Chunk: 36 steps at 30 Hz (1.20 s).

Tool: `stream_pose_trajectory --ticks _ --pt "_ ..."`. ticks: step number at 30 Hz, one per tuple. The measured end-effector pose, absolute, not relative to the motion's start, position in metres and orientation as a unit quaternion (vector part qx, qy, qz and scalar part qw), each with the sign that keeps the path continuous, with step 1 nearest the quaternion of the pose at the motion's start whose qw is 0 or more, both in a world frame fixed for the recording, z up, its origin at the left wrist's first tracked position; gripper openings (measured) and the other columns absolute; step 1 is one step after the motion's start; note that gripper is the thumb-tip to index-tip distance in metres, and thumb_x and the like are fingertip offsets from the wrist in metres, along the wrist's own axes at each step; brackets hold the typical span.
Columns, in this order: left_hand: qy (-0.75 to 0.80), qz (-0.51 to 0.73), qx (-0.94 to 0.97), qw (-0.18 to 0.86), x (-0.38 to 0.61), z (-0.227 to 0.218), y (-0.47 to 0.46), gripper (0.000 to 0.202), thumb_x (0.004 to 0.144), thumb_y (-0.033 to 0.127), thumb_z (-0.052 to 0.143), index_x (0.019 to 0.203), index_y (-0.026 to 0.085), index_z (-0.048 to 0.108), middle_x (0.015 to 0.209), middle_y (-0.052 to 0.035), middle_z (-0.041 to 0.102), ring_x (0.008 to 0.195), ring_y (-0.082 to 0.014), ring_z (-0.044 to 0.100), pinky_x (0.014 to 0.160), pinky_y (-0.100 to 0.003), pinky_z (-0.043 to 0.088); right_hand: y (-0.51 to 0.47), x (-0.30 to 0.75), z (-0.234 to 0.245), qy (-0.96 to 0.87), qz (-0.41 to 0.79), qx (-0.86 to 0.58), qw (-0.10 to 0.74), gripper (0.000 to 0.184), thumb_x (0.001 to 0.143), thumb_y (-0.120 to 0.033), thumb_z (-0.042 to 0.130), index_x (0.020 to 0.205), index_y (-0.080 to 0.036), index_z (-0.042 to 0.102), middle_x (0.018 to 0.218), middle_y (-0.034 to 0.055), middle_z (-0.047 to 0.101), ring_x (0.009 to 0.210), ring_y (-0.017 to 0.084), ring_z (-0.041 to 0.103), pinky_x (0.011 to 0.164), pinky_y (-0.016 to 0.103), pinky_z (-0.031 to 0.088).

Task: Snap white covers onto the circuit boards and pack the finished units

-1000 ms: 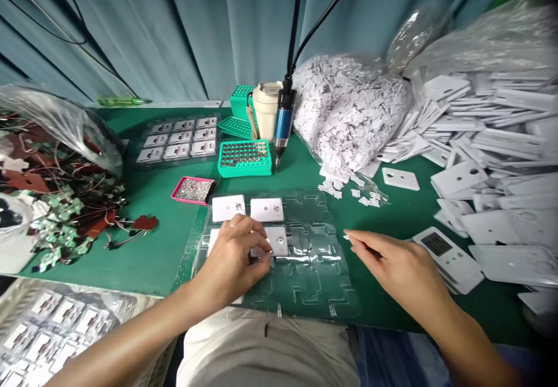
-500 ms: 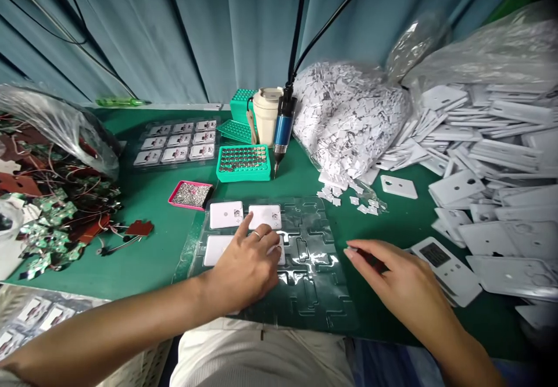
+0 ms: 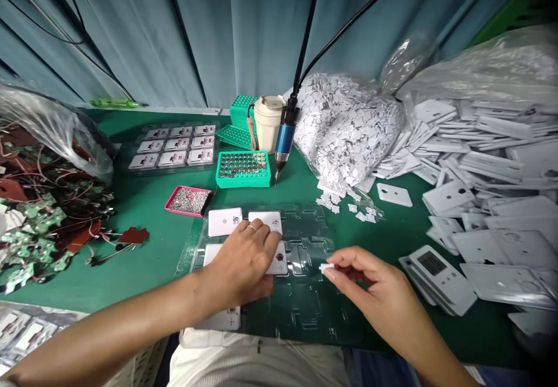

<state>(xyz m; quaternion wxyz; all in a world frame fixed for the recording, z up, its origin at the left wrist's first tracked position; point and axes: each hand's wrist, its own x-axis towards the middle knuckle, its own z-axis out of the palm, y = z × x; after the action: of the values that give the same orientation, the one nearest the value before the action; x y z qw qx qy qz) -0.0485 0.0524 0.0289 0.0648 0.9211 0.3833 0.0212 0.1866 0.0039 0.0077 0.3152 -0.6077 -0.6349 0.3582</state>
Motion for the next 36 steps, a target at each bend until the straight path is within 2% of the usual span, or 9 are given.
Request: stream_pose_trajectory --ticks 6,10,14,21,25,28,30,34,36 --pt "0.354 0.17 0.908 0.146 -0.057 0.028 0.038 0.066 0.071 0.011 0.056 0.135 0.009 0.04 0.116 -0.015 0.052 0.089 -0.0235 0.06 0.071 -0.034 0.057 0.002 0.159 0.018 -0.561 0.495 -0.565 0.349 0.023 0.089 -0.043 0.059 0.085 -0.021 0.06 0.075 -0.0018 0.057 0.058 0.008 0.049 0.052 0.019 0.043" --pt "0.325 0.2 0.912 0.148 -0.055 0.028 0.031 0.064 0.075 0.01 0.055 0.137 0.006 0.037 0.114 -0.0156 0.056 0.098 -0.0268 0.06 0.078 -0.036 0.058 0.006 0.149 0.021 -0.584 0.493 -0.549 0.338 0.022 0.088 -0.041 0.06 0.082 -0.019 0.061 0.069 -0.0019 0.055 0.056 0.009 0.047 0.049 0.019 0.04" --pt "0.302 0.214 0.917 0.149 -0.056 0.028 0.03 0.062 0.079 0.01 0.053 0.138 0.005 0.034 0.11 -0.0159 0.057 0.097 -0.0267 0.06 0.078 -0.037 0.059 0.011 0.15 0.024 -0.582 0.506 -0.547 0.327 0.018 0.085 -0.035 0.064 0.08 -0.019 0.057 0.069 -0.0021 0.056 0.058 0.009 0.05 0.049 0.018 0.04" --pt "0.267 0.195 0.933 0.141 -0.059 0.031 0.027 0.061 0.082 0.008 0.052 0.139 0.002 0.032 0.11 -0.0175 0.058 0.095 -0.0271 0.06 0.077 -0.037 0.059 0.022 0.154 0.026 -0.501 0.654 -0.502 0.262 0.03 0.075 -0.029 0.073 0.092 -0.021 0.049 0.062 -0.0081 0.053 0.047 0.006 0.045 0.04 0.016 0.039" --pt "0.266 0.177 0.935 0.152 -0.06 0.03 0.026 0.066 0.081 0.007 0.053 0.142 0.004 0.027 0.108 -0.0162 0.058 0.093 -0.0272 0.061 0.074 -0.038 0.059 0.026 0.152 0.023 -0.538 0.627 -0.504 0.252 0.028 0.075 -0.026 0.072 0.097 -0.019 0.056 0.065 -0.007 0.052 0.054 0.008 0.049 0.047 0.018 0.043" --pt "0.264 0.193 0.932 0.155 -0.061 0.029 0.026 0.065 0.083 0.007 0.052 0.143 0.005 0.027 0.107 -0.0152 0.058 0.092 -0.0262 0.06 0.074 -0.038 0.058 0.023 0.149 0.023 -0.566 0.627 -0.478 0.241 0.014 0.08 -0.027 0.068 0.087 -0.016 0.062 0.075 -0.0019 0.059 0.067 0.01 0.055 0.058 0.02 0.046" --pt "0.26 0.194 0.933 0.159 -0.062 0.03 0.025 0.062 0.085 0.007 0.051 0.143 0.007 0.029 0.108 -0.0153 0.058 0.093 -0.0258 0.06 0.074 -0.037 0.058 0.019 0.147 0.024 -0.569 0.635 -0.468 0.234 0.014 0.085 -0.029 0.062 0.081 -0.015 0.061 0.076 0.0003 0.061 0.07 0.012 0.057 0.061 0.022 0.047" --pt "0.296 0.196 0.894 0.274 -0.068 0.04 0.025 0.061 0.089 0.015 0.057 0.144 0.018 0.033 0.116 -0.0126 0.057 0.101 -0.0226 0.06 0.08 -0.033 0.056 0.01 0.148 0.031 -0.606 0.584 -0.48 0.25 0.022 0.088 -0.033 0.058 0.076 -0.015 0.06 0.068 -0.0005 0.06 0.063 0.011 0.054 0.054 0.02 0.041" --pt "0.335 0.211 0.846 0.358 -0.074 0.047 0.027 0.049 0.09 0.022 0.06 0.136 0.022 0.045 0.112 -0.0077 0.061 0.094 -0.018 0.061 0.076 -0.027 0.054 0.007 0.151 0.035 -0.62 0.576 -0.472 0.25 0.022 0.089 -0.035 0.057 0.077 -0.016 0.061 0.07 0.0002 0.063 0.065 0.013 0.056 0.055 0.021 0.042"
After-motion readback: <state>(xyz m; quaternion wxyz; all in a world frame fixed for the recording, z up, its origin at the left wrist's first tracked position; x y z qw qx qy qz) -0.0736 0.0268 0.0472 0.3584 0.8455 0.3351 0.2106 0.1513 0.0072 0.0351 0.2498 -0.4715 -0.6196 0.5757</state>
